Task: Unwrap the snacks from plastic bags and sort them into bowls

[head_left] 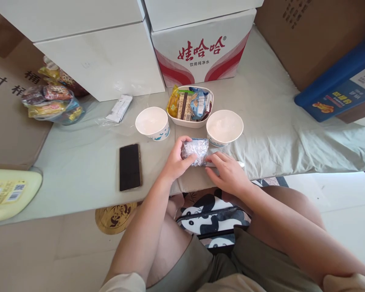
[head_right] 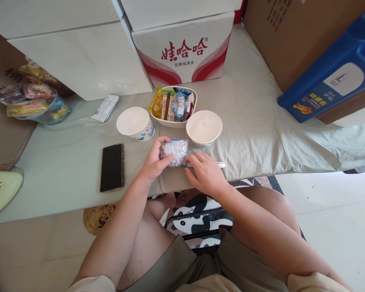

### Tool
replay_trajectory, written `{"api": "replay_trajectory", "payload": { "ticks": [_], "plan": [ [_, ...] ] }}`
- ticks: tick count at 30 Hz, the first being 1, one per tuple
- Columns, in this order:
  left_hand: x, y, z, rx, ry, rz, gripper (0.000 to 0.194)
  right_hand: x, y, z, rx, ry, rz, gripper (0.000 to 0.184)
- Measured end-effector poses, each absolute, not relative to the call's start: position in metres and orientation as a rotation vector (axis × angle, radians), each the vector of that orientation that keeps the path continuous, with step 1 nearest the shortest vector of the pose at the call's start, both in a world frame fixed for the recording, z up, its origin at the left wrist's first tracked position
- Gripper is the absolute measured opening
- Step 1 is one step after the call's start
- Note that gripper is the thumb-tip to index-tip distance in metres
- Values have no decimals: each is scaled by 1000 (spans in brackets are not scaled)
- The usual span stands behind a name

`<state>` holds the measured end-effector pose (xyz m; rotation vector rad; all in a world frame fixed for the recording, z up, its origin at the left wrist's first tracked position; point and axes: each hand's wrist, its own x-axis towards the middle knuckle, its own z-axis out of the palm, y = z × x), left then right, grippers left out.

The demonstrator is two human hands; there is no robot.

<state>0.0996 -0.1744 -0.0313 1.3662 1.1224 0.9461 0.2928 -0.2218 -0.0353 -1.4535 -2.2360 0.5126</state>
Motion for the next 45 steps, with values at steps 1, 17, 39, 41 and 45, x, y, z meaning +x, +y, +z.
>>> {"api": "replay_trajectory", "payload": {
  "ticks": [1,17,39,41,45],
  "plan": [
    [100,-174,-32,1378,1125,934,42,293,-222,-36,-1449,-2241,512,19],
    [101,-173,-34,1537,1106,884,42,298,-219,-35,-1277,-2170,451,18],
    [91,-168,-44,1386,1132,887,36,287,-207,-44,-1100,-1958,432,15],
    [88,-168,-46,1384,1134,903,38,286,-206,-43,-1110,-1938,431,15],
    [85,-169,-43,1393,1122,916,38,284,-206,-43,-1098,-1918,439,26]
  ]
}}
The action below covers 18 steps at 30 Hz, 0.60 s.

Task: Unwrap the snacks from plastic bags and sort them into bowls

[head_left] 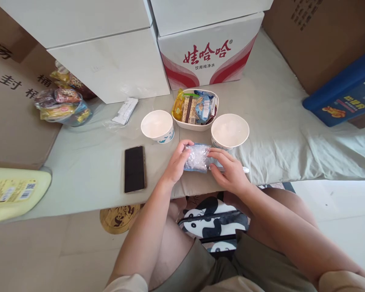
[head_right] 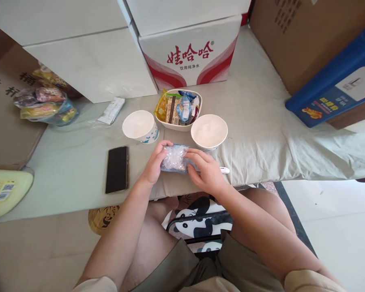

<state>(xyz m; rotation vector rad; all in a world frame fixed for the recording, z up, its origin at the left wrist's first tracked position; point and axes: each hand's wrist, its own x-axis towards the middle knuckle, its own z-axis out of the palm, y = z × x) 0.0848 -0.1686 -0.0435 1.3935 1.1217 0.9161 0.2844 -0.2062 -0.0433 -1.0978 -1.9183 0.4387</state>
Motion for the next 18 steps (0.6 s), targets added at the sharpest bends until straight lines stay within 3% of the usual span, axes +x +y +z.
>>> {"api": "replay_trajectory", "payload": {
  "ticks": [5,14,18],
  "plan": [
    [87,-171,-35,1442,1063,847,41,285,-206,-45,-1112,-1889,418,34],
    [86,-174,-37,1602,1070,758,45,284,-213,-41,-1188,-1797,486,18],
    [89,-174,-35,1663,1072,723,45,282,-215,-44,-1242,-1924,419,20]
  ]
}}
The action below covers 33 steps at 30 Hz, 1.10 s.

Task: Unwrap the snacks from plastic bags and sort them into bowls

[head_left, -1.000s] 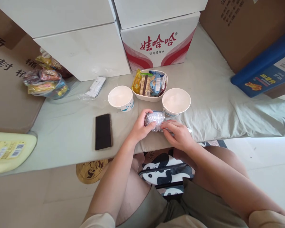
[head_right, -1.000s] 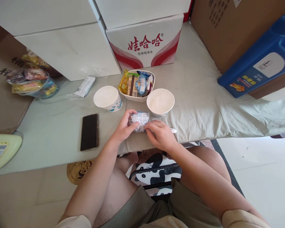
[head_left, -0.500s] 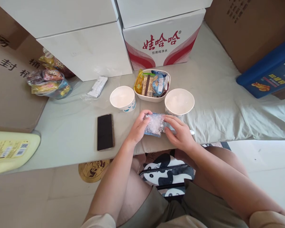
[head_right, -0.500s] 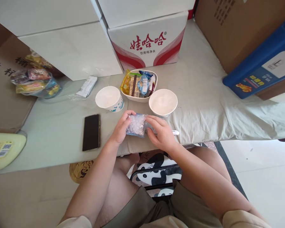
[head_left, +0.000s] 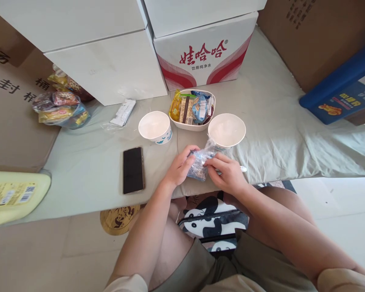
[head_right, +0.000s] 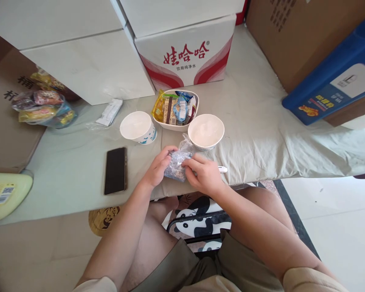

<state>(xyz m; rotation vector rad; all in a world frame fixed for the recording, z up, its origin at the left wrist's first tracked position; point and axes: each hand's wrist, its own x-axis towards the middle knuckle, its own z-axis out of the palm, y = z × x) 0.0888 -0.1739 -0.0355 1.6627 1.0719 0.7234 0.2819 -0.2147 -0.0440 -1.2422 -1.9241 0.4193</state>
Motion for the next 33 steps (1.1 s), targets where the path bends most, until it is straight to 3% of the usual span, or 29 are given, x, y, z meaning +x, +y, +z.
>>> {"api": "replay_trajectory", "payload": {
  "ticks": [5,15,22,28,33],
  "plan": [
    [91,-173,-35,1678,1091,765,46,280,-215,-46,-1296,-1953,394,29],
    [96,-177,-34,1856,1127,643,43,276,-214,-42,-1392,-2031,294,20],
    [97,-178,-34,1886,1169,628,45,273,-217,-40,-1492,-2092,227,32],
    [98,-178,-37,1891,1179,626,40,275,-217,-46,-1392,-2130,247,17],
    [98,-178,-37,1888,1182,627,37,273,-217,-48,-1341,-2163,290,19]
  ]
}}
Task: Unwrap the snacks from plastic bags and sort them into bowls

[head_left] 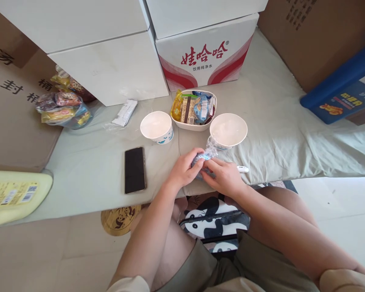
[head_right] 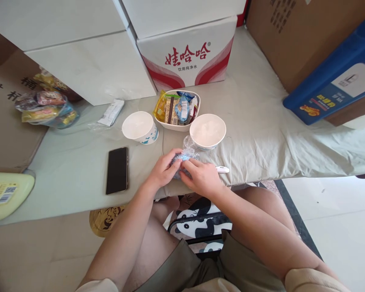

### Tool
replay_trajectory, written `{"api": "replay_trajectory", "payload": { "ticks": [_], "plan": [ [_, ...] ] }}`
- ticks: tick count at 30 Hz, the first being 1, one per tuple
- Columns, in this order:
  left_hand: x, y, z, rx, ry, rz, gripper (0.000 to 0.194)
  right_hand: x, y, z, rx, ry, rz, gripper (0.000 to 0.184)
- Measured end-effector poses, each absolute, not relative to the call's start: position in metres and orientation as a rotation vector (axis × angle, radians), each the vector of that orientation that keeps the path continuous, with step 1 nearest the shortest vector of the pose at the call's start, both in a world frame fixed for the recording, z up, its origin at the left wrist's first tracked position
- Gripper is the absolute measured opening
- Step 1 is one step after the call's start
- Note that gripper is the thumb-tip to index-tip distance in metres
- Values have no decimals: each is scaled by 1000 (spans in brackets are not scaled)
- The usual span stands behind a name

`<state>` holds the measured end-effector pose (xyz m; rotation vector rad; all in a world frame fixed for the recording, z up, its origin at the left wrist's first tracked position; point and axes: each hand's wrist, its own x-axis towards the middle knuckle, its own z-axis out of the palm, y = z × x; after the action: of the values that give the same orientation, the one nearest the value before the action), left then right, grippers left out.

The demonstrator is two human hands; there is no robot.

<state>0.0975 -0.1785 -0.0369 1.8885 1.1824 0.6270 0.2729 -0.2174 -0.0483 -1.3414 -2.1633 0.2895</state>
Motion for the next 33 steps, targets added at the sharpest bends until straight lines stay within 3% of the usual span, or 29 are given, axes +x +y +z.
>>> {"api": "replay_trajectory", "payload": {
  "ticks": [5,18,33],
  "plan": [
    [97,-179,-36,1875,1188,620,38,270,-217,-48,-1407,-2168,285,16],
    [99,-177,-38,1894,1179,638,38,266,-219,-49,-1463,-2181,223,31],
    [100,-178,-36,1890,1209,603,42,267,-216,-48,-1549,-2031,393,26]
  ]
}}
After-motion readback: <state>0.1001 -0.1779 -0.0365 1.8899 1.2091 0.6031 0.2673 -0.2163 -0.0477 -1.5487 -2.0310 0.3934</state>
